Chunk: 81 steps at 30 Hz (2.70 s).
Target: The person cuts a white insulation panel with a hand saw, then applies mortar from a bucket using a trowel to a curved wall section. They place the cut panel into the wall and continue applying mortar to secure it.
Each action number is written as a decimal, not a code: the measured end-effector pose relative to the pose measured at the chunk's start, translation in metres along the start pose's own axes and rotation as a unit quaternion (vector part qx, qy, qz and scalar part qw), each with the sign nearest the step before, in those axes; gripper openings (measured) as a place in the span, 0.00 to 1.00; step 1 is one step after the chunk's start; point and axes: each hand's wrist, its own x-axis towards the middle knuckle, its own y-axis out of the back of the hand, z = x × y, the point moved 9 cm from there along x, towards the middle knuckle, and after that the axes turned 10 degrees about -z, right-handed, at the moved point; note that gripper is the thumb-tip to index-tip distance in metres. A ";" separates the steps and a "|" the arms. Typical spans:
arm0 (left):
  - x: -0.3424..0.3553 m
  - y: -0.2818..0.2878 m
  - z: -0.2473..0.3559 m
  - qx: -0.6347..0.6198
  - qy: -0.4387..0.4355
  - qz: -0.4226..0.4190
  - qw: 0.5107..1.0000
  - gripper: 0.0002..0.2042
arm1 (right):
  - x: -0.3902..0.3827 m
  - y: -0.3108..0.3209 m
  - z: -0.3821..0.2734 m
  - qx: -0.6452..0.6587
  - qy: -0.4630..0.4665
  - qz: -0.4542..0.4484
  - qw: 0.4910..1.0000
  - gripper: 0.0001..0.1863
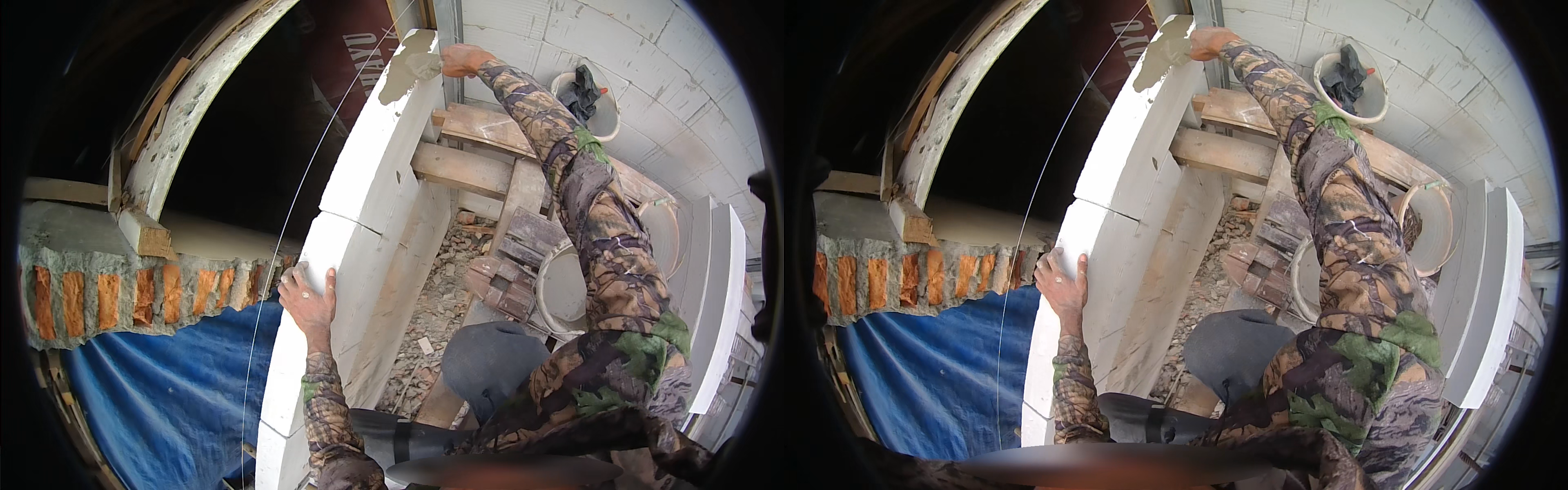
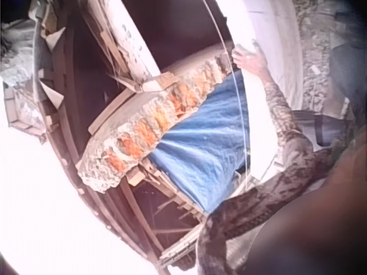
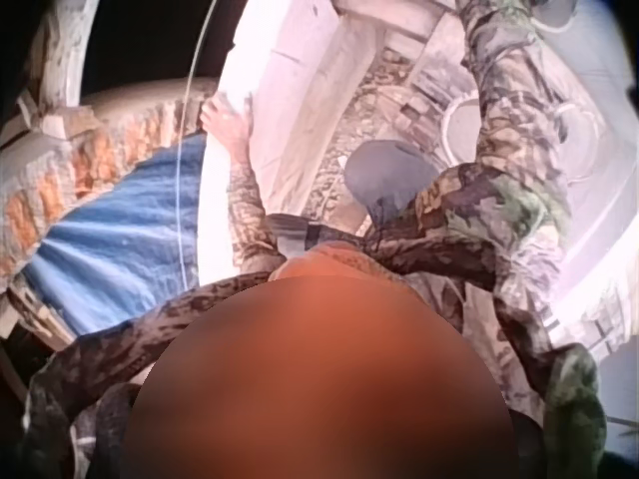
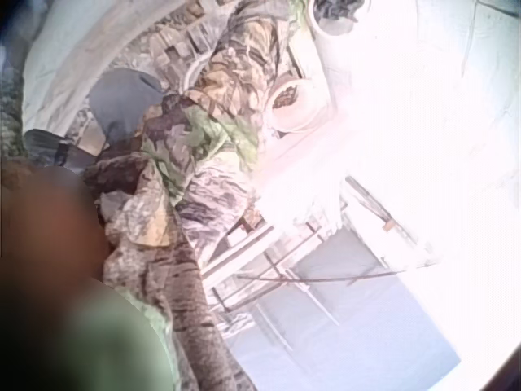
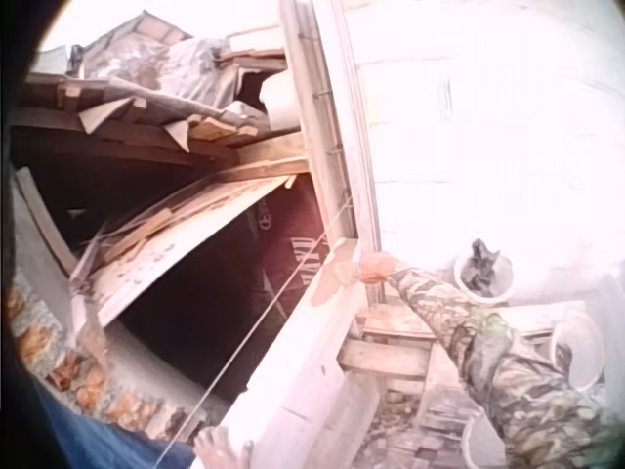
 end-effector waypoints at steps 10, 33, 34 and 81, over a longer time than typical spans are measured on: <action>0.002 -0.004 -0.002 -0.003 0.001 -0.016 1.000 0.34 | -0.039 -0.021 -0.022 0.081 0.083 -0.098 0.988 0.25; 0.001 -0.006 -0.005 0.003 0.006 -0.016 1.000 0.34 | -0.023 -0.046 -0.024 -0.047 0.140 0.298 0.943 0.19; 0.001 -0.004 -0.003 0.001 -0.004 -0.004 1.000 0.34 | -0.030 -0.071 -0.023 -0.033 0.136 0.301 0.943 0.18; -0.006 0.003 0.002 0.021 -0.021 0.015 0.999 0.33 | -0.525 -0.130 0.124 0.438 -0.108 -0.081 0.889 0.18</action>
